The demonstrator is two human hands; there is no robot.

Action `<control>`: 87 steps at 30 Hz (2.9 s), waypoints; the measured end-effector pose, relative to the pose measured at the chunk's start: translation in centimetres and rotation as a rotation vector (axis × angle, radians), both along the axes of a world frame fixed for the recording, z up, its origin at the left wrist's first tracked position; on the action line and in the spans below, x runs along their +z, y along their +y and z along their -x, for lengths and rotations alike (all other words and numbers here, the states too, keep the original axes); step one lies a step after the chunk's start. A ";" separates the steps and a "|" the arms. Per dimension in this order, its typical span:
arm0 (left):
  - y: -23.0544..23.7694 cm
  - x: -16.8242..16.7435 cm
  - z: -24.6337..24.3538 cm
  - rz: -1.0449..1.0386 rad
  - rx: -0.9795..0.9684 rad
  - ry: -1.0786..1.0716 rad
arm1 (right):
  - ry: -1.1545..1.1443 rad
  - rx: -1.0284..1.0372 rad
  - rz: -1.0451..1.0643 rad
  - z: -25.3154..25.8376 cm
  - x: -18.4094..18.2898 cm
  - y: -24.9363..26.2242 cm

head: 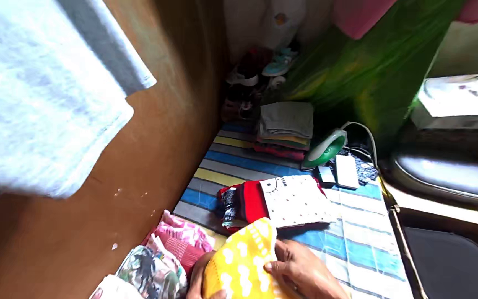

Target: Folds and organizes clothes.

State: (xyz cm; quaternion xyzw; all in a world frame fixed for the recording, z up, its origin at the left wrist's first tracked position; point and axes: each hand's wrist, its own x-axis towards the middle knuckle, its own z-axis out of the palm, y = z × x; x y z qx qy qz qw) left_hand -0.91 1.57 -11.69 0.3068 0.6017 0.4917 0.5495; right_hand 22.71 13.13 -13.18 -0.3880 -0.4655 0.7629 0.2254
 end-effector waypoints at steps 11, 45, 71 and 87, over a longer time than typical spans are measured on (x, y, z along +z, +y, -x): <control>18.4 -3.2 0.2 -0.125 0.044 0.121 | -0.196 -0.338 -0.225 1.4 -0.2 12.9; 15.0 -6.6 -3.7 -0.163 -0.284 1.166 | -0.968 0.074 -1.147 4.5 -7.8 13.2; -10.7 -4.8 14.6 0.515 0.784 0.118 | -0.852 0.072 -1.222 1.8 -7.6 4.3; -8.8 -5.5 14.2 0.397 0.929 0.108 | -0.805 0.026 -1.220 1.5 -8.1 4.5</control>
